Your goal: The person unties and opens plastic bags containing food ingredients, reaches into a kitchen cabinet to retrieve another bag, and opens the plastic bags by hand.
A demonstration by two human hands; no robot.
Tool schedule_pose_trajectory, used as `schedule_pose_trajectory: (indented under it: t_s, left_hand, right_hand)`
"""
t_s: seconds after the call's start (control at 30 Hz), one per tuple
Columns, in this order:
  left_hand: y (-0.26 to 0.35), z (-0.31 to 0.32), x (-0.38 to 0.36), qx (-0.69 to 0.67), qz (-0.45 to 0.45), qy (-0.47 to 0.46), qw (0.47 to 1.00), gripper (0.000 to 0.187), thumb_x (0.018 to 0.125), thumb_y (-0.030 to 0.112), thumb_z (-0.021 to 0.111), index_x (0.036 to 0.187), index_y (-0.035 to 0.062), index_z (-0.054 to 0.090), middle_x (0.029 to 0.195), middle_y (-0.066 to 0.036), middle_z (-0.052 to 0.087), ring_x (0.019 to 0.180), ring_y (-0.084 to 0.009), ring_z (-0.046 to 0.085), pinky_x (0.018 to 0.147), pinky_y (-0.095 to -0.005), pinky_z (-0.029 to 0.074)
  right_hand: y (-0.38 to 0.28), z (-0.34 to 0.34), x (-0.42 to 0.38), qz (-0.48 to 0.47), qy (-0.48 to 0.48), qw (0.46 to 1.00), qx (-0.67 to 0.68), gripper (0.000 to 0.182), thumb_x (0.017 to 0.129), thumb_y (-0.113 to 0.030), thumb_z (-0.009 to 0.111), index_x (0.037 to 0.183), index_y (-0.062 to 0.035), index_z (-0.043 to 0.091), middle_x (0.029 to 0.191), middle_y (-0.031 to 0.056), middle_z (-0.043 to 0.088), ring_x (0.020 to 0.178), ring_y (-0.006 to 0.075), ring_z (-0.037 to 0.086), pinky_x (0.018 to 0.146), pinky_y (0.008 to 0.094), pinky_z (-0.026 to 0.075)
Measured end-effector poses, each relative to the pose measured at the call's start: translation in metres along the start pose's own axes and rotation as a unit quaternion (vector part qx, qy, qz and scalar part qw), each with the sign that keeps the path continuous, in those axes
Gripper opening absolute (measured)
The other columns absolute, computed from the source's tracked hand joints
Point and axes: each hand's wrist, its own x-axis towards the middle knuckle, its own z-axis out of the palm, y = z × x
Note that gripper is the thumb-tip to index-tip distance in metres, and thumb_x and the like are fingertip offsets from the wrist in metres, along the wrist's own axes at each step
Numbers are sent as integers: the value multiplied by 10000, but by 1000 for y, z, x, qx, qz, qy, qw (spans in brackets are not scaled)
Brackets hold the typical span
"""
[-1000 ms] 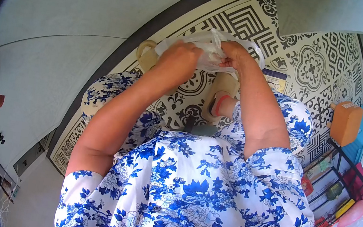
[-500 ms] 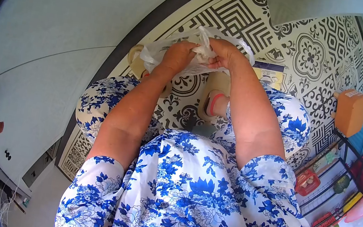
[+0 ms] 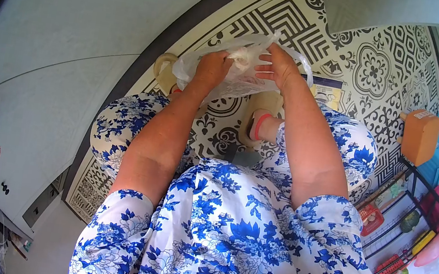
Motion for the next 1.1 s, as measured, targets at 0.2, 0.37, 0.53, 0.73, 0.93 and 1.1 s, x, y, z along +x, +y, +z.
schedule_pose_trajectory:
  t_s: [0.2,0.37,0.53,0.73,0.93,1.1]
  left_hand:
    - [-1,7,3,-21,13,7,1000,247,818,242,568,918,30,643,875,-185,645,835,-351,616,762,-420,485]
    - [1,11,4,-39,21,-2,999,256,817,255,576,922,29,632,851,-189,645,815,-355,617,742,-413,485]
    - [12,10,-2,31,52,36,997,264,829,277,566,923,39,627,826,-187,647,789,-357,619,723,-417,492]
    - [18,15,0,111,30,-7,993,286,854,293,496,913,53,641,805,-194,644,786,-366,620,742,-441,494]
    - [10,10,4,77,-11,25,997,320,850,255,424,938,53,657,889,-209,645,836,-373,621,779,-445,492]
    - [8,11,4,40,-31,17,999,296,816,211,471,1034,80,622,900,-205,645,830,-372,622,770,-446,495]
  right_hand:
    - [7,3,-3,-33,32,992,-120,449,760,-261,594,1127,-11,525,1037,120,557,793,223,591,638,365,512]
    - [20,2,12,-112,69,938,-322,335,738,-298,644,906,-8,629,768,91,615,751,203,607,628,323,494]
    - [20,1,13,-187,99,875,-436,275,722,-269,646,871,-38,641,818,136,637,780,268,617,713,340,481]
    - [25,-3,11,-271,164,818,-480,190,725,-243,619,804,-70,618,837,149,649,793,302,619,745,361,479]
    - [17,-14,11,-179,194,856,-443,199,762,-275,568,828,-89,596,818,141,647,806,301,621,758,361,476]
    - [24,-18,22,-172,143,894,-387,215,748,-261,589,891,-101,591,835,135,647,820,300,620,778,350,472]
